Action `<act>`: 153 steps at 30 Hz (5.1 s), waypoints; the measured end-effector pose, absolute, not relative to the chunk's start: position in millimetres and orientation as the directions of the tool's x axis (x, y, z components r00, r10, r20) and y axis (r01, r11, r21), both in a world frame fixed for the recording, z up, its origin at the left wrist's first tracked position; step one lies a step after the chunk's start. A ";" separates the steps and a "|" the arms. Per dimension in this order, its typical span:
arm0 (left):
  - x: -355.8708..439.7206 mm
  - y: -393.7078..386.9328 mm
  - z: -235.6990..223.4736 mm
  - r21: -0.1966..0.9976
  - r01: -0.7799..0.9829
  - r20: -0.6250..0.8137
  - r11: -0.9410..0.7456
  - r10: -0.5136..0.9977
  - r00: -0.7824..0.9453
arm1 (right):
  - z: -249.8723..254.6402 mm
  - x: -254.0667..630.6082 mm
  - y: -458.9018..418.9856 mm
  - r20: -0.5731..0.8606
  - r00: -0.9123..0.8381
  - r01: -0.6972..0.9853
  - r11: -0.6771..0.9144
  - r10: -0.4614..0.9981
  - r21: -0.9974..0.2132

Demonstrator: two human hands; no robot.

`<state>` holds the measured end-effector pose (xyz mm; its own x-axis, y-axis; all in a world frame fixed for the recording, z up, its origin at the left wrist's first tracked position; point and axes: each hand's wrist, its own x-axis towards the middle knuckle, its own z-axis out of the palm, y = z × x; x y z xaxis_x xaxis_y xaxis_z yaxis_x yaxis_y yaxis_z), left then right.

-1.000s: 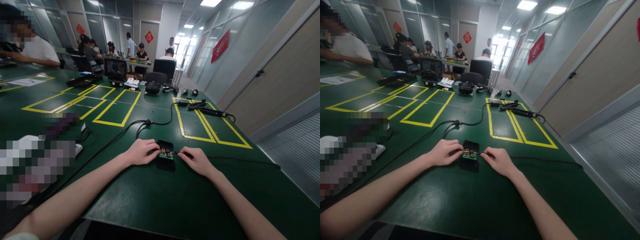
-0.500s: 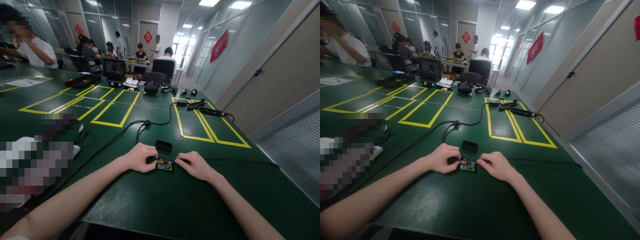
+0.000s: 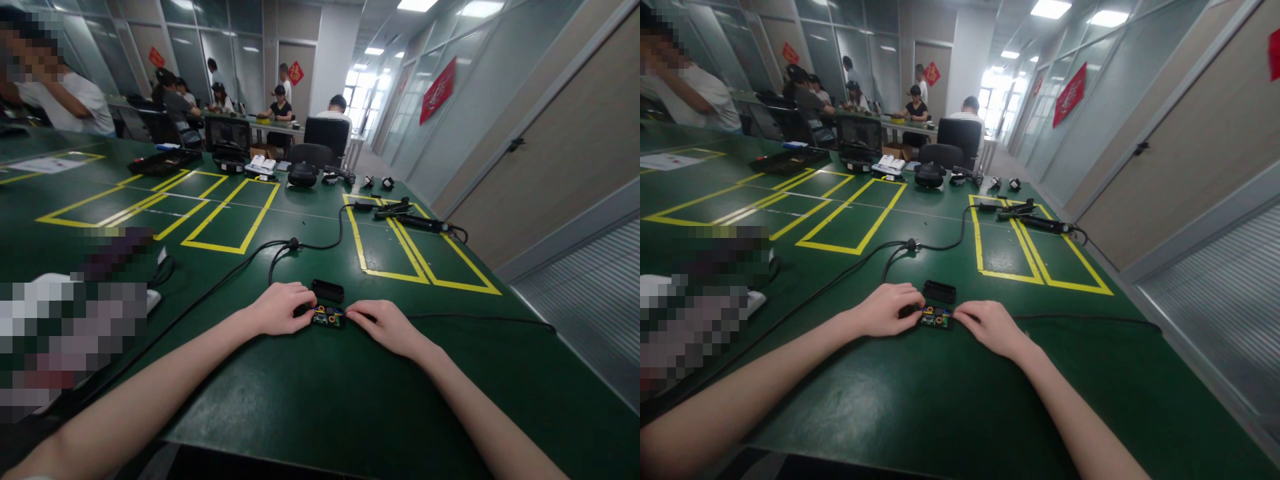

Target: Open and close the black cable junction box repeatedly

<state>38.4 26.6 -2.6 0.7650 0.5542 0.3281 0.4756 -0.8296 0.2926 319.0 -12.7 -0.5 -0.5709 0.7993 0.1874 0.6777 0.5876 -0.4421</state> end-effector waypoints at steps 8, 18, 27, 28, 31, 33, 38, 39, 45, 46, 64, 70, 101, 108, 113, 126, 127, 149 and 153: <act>36.3 29.2 -11.1 0.508 0.362 0.430 -0.781 0.595 0.679 | -1.5 316.9 -13.5 0.322 -0.550 0.643 0.637 0.770 -0.425; 38.2 31.5 -9.0 0.685 0.390 0.255 -0.615 0.705 0.662 | -11.0 318.9 -11.7 0.343 -0.563 0.605 0.658 0.752 -0.448; 38.4 31.6 -6.6 0.578 0.407 0.305 -0.708 0.649 0.697 | -6.5 314.0 -12.3 0.371 -0.577 0.580 0.685 0.728 -0.442; 38.0 31.2 -5.1 0.521 0.396 0.329 -0.756 0.606 0.724 | -4.6 312.8 -12.9 0.371 -0.590 0.573 0.695 0.717 -0.435; 37.4 29.8 -1.7 0.383 0.377 0.348 -0.843 0.510 0.787 | 0.5 310.6 -14.8 0.372 -0.624 0.554 0.725 0.687 -0.409; 37.5 29.2 -1.2 0.336 0.386 0.349 -0.859 0.495 0.796 | 1.6 310.1 -15.3 0.375 -0.633 0.560 0.735 0.677 -0.381; 37.0 29.8 -4.2 0.305 0.420 0.384 -0.855 0.514 0.768 | -9.7 309.8 -10.4 0.489 -0.472 0.677 0.657 0.734 -0.332; 36.7 30.3 -5.4 0.302 0.438 0.397 -0.847 0.529 0.750 | -13.7 309.5 -8.5 0.504 -0.418 0.710 0.618 0.756 -0.337; 37.3 33.0 -19.6 0.269 0.495 0.375 -0.826 0.564 0.736 | -33.3 309.1 -0.5 0.404 -0.391 0.747 0.542 0.827 -0.386; 37.5 33.1 -21.8 0.279 0.494 0.363 -0.823 0.567 0.740 | -34.2 309.2 -0.4 0.397 -0.399 0.729 0.548 0.827 -0.410; 43.5 26.4 -15.2 0.351 0.368 0.360 -0.861 0.487 0.795 | -16.9 301.8 -12.8 0.394 -0.318 0.415 0.500 0.862 -0.760; 44.3 24.5 -12.3 0.396 0.401 0.326 -0.826 0.534 0.780 | -9.3 304.6 -17.2 0.426 -0.416 0.405 0.584 0.803 -0.704; 44.3 24.3 -14.7 0.494 0.297 0.347 -0.817 0.499 0.794 | -11.9 302.3 -17.3 0.433 -0.556 0.515 0.703 0.709 -0.490; 45.2 23.6 -11.9 0.488 0.317 0.316 -0.813 0.503 0.804 | -8.8 302.4 -15.8 0.418 -0.589 0.568 0.723 0.691 -0.393; 47.2 19.6 -5.8 0.447 0.320 0.310 -0.835 0.480 0.820 | -7.5 301.0 -16.6 0.378 -0.615 0.608 0.721 0.692 -0.332; 43.9 25.5 -0.3 0.259 0.449 0.246 -0.855 0.508 0.826 | -9.9 299.8 -15.5 0.332 -0.626 0.658 0.706 0.706 -0.262; 43.3 25.3 0.4 0.259 0.448 0.244 -0.856 0.506 0.827 | -9.2 299.7 -16.0 0.331 -0.624 0.655 0.704 0.708 -0.273; 49.5 13.7 -1.5 0.242 0.507 0.321 -0.827 0.562 0.762 | -7.2 303.9 -16.0 0.445 -0.686 0.565 0.807 0.576 -0.174; 51.4 12.1 -3.9 0.221 0.496 0.316 -0.840 0.543 0.779 | -3.5 302.7 -16.9 0.414 -0.664 0.567 0.780 0.623 -0.264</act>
